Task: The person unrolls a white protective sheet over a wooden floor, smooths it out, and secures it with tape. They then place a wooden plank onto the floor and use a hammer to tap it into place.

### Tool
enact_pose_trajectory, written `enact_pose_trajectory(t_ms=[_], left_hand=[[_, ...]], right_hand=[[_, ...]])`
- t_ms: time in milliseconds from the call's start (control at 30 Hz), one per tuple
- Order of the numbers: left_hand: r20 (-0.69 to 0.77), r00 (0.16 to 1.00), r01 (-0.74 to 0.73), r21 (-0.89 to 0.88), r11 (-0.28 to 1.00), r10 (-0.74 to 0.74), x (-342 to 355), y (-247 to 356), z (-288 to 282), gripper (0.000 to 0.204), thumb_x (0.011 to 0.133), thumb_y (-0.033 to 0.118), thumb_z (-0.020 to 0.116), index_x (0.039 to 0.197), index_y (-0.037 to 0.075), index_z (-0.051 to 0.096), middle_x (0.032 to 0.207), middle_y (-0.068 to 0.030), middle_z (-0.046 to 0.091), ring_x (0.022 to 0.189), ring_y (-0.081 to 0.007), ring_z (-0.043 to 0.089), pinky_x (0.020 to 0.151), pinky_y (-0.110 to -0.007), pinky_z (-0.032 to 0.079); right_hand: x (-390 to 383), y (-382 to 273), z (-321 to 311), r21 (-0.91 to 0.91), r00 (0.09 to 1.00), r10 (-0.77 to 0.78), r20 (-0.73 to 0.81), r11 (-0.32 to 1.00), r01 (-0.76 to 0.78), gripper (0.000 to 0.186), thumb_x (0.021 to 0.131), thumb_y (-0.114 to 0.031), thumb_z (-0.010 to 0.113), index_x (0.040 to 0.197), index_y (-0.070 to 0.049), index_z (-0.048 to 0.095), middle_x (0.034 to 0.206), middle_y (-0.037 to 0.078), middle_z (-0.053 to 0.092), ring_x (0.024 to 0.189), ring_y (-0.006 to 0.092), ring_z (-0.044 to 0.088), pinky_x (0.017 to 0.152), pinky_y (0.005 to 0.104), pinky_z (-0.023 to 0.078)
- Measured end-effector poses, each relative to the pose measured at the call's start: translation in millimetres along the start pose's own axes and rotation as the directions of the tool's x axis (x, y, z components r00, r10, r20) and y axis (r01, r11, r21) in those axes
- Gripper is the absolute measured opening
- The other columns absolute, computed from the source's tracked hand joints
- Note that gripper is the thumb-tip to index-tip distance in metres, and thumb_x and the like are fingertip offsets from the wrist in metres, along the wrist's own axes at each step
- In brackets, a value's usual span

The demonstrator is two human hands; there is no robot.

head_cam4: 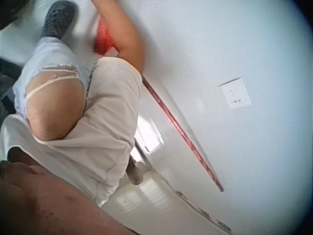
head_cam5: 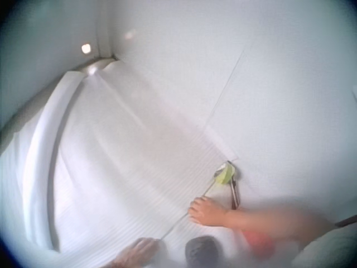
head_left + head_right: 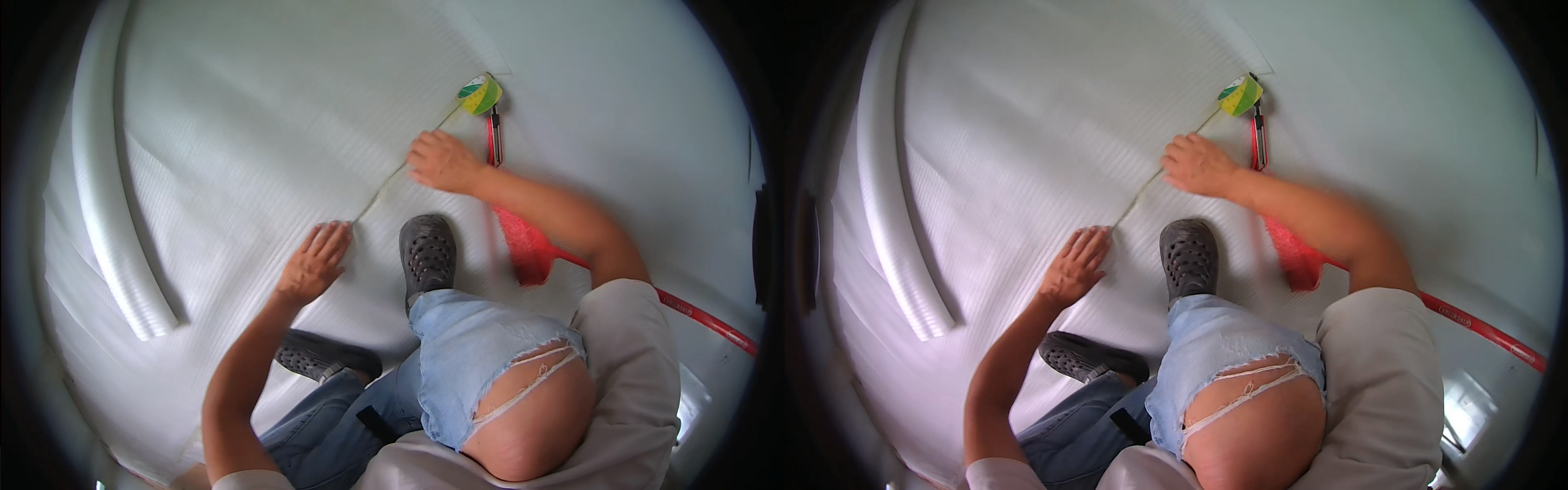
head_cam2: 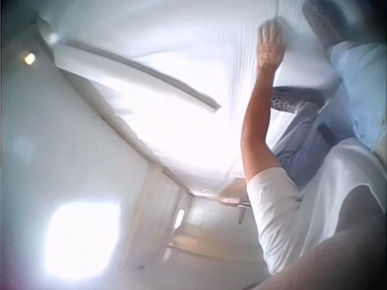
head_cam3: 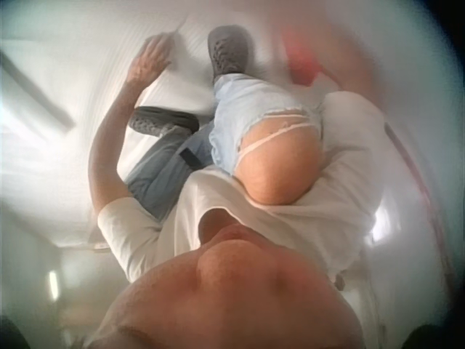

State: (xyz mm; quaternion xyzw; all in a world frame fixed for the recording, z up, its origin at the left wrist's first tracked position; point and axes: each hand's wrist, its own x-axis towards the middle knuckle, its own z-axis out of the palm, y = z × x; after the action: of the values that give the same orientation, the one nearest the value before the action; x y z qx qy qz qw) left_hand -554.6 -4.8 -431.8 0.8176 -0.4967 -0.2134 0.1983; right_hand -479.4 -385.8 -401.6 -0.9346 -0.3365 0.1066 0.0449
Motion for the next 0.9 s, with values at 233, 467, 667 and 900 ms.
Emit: enact_pose_trajectory(t_ms=[233, 467, 667, 900], left_hand=[[-0.066, 0.994, -0.084, 0.01, 0.996, 0.085, 34.5, -5.7, 2.6, 0.063, 0.085, 0.028, 0.075, 0.138, 0.0, 0.057, 0.152, -0.0139, 0.049, 0.141, -0.0318, 0.045, 0.121, -0.048, 0.034], [-0.217, 0.966, -0.147, -0.001, 0.989, 0.143, 120.6, -24.9, -10.6, 0.048, 0.088, 0.016, 0.067, 0.132, -0.001, 0.06, 0.141, -0.016, 0.056, 0.132, -0.034, 0.052, 0.116, -0.048, 0.04], [-0.276, 0.954, -0.085, 0.111, 0.99, 0.113, 233.9, -37.2, -35.2, 0.068, 0.085, 0.021, 0.075, 0.144, -0.002, 0.05, 0.155, -0.0169, 0.046, 0.144, -0.0348, 0.043, 0.122, -0.046, 0.033], [-0.264, 0.963, -0.024, 0.119, 0.993, 0.055, 296.3, -62.4, -69.0, 0.091, 0.082, 0.036, 0.082, 0.154, -0.001, 0.04, 0.164, -0.014, 0.035, 0.152, -0.0338, 0.032, 0.127, -0.046, 0.025]], right_hand=[[3.8, -3.2, 28.6, 0.173, 0.899, 0.422, -0.12, 0.9, -0.4, 0.022, 0.09, -0.029, 0.073, 0.094, -0.008, 0.066, 0.103, 0.008, 0.064, 0.107, 0.0296, 0.058, 0.093, 0.0438, 0.048], [-30.3, -3.7, 32.2, 0.627, 0.254, 0.879, -0.405, 0.469, -0.622, 0.017, 0.091, -0.016, 0.07, 0.103, -0.005, 0.065, 0.11, 0.012, 0.064, 0.101, 0.0326, 0.062, 0.088, 0.0445, 0.052], [-45.2, 44.0, 21.3, 0.203, 0.174, 0.947, -0.269, 0.232, -0.951, 0.035, 0.085, -0.014, 0.075, 0.113, 0.001, 0.06, 0.109, 0.018, 0.063, 0.093, 0.0344, 0.066, 0.083, 0.0444, 0.055], [-47.6, 3.9, -47.9, 0.559, 0.119, 0.952, -0.282, 0.264, -0.786, 0.027, 0.088, -0.014, 0.071, 0.112, -0.007, 0.063, 0.111, 0.014, 0.06, 0.099, 0.0341, 0.064, 0.079, 0.0463, 0.057]])
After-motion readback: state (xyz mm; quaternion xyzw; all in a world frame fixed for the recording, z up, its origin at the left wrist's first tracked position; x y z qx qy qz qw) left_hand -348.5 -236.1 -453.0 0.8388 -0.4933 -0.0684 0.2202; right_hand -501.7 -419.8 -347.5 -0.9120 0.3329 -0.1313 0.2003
